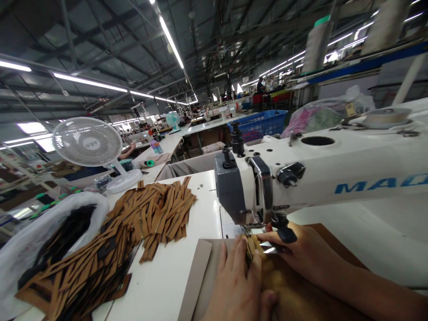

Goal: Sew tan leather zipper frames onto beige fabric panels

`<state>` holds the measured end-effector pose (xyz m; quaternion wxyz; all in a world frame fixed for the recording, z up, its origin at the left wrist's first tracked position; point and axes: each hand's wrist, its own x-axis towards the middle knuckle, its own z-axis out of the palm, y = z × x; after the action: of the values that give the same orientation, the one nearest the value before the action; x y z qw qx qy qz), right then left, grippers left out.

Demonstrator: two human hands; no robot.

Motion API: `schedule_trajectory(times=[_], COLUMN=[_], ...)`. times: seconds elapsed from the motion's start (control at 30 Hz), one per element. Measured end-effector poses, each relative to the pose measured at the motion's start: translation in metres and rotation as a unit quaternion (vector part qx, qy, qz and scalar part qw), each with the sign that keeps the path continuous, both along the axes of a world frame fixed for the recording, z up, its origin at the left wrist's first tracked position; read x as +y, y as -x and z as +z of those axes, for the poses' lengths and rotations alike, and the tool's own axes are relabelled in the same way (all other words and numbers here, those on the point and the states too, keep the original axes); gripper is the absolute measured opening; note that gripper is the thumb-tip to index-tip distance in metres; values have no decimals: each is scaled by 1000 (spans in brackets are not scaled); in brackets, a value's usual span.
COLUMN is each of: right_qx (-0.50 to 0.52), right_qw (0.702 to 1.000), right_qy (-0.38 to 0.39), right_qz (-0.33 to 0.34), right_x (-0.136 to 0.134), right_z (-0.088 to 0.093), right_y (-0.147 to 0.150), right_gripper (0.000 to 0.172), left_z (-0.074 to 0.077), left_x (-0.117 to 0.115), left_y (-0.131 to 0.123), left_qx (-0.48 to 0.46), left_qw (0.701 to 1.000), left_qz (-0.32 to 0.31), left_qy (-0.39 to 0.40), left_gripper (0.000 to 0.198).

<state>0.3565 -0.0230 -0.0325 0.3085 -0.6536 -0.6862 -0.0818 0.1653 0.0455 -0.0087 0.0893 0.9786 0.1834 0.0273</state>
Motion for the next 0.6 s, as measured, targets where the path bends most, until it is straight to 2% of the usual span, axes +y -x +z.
schedule_trajectory(times=[0.2,0.33,0.47,0.6], right_qx=[21,43,14,7], right_qw=[999,999,999,1000], right_qy=[16,19,30,19], right_qz=[-20,-4,8,21], right_x=[2,2,2,3], right_z=[-10,-11,-10,-8], right_y=[-2,-4,-7,-9], right_gripper=[25,29,32,34], left_z=[3,-9,-24,-24], left_x=[2,2,2,2], left_y=[-5,-6,-6,-5], left_qx=[44,12,-23,-39], left_qw=[999,999,999,998], left_qz=[-16,-14,-8,-7], left_qy=[-2,-26,-49,-55], left_gripper=[65,65,65,66])
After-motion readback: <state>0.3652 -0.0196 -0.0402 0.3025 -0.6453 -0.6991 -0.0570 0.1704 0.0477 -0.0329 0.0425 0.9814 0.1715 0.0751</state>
